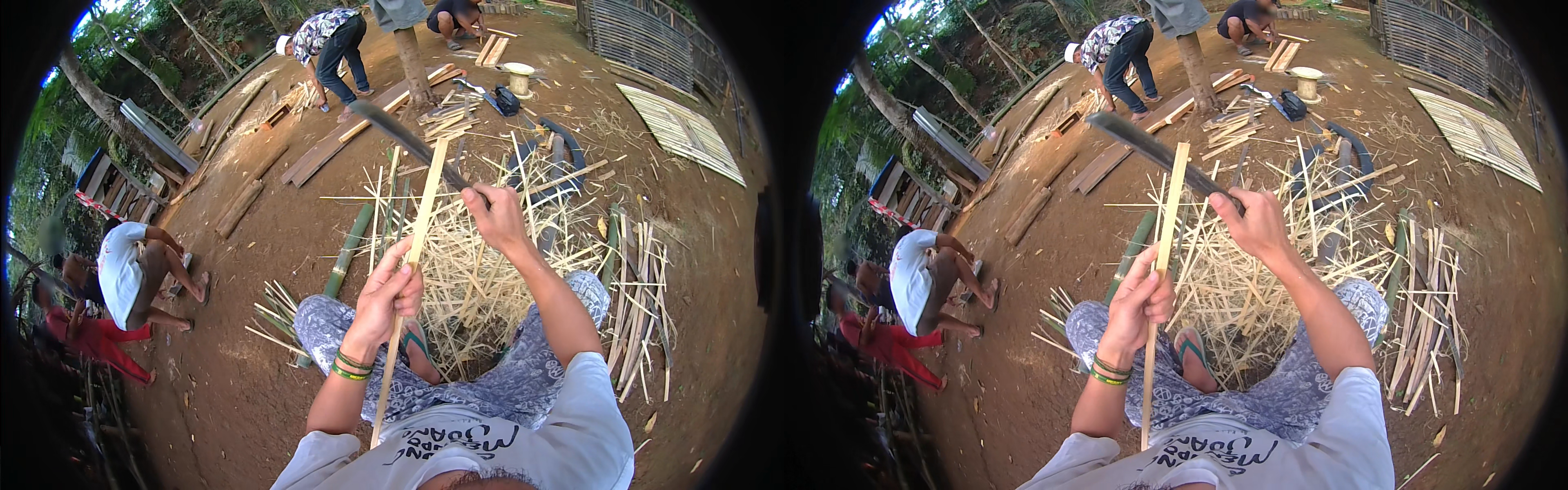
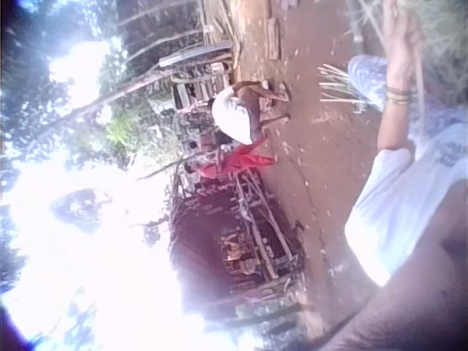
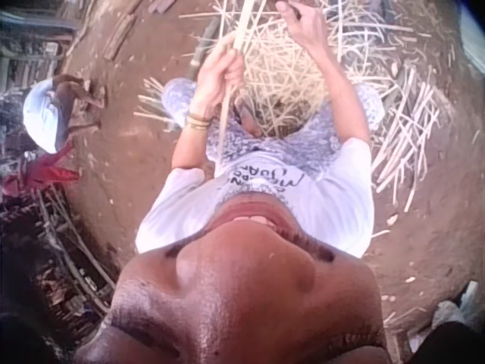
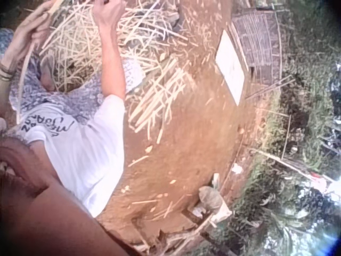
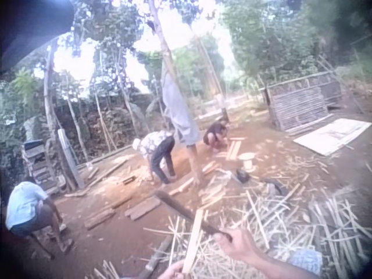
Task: The person sits on the ground and uses a machete to split long bamboo poles into thin strips. They hold the bamboo with one hand and strike it with the machete to separate the layers, creating a pile of bamboo strips.
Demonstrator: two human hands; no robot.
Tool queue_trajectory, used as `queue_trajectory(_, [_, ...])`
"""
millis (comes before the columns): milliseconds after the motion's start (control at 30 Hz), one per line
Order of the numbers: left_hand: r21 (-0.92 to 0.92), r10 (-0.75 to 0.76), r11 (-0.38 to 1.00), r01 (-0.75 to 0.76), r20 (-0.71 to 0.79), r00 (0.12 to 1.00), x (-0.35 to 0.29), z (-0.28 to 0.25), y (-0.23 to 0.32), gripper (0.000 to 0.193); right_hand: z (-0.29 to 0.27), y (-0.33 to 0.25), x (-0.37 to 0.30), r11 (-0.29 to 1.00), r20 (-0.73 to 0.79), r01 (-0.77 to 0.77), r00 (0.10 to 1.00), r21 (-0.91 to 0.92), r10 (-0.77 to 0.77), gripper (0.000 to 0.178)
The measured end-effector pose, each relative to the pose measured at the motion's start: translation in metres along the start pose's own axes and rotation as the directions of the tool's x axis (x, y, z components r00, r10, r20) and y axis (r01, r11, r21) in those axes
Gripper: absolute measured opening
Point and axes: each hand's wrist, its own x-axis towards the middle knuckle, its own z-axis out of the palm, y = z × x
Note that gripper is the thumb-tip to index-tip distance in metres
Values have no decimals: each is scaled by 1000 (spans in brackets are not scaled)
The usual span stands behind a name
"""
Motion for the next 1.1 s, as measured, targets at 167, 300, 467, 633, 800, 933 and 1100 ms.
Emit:
queue_trajectory(167, [-136, 18, 991, -5, 88, 996, -1, -7, 10, 52, -2, 26, 3, 985, -106, -132, 984, 108, 144, 69])
queue_trajectory(300, [-33, 34, 999, -32, 63, 997, 14, -8, 18, 51, -4, 3, -8, 980, 73, 201, 977, 0, -201, 65])
queue_trajectory(467, [-75, 14, 997, -9, 56, 998, 31, -11, 16, 59, 15, -26, -21, 905, 136, 369, 928, -213, -347, 62])
queue_trajectory(633, [-124, 12, 992, -6, 40, 999, 39, -7, 12, 67, 18, -19, -22, 924, 182, 295, 950, -245, -255, 64])
queue_trajectory(800, [-33, 16, 999, -15, 13, 1000, 39, -13, 5, 58, 23, -11, -18, 914, 191, 329, 938, -237, -288, 63])
queue_trajectory(933, [31, -10, 999, 10, -7, 1000, 24, -6, -4, 56, 14, 2, -5, 982, 214, 121, 973, -144, -88, 60])
queue_trajectory(1100, [-36, -21, 999, 18, -87, 996, 33, -10, -6, 45, 20, -4, -6, 975, 228, 174, 964, -141, -139, 59])
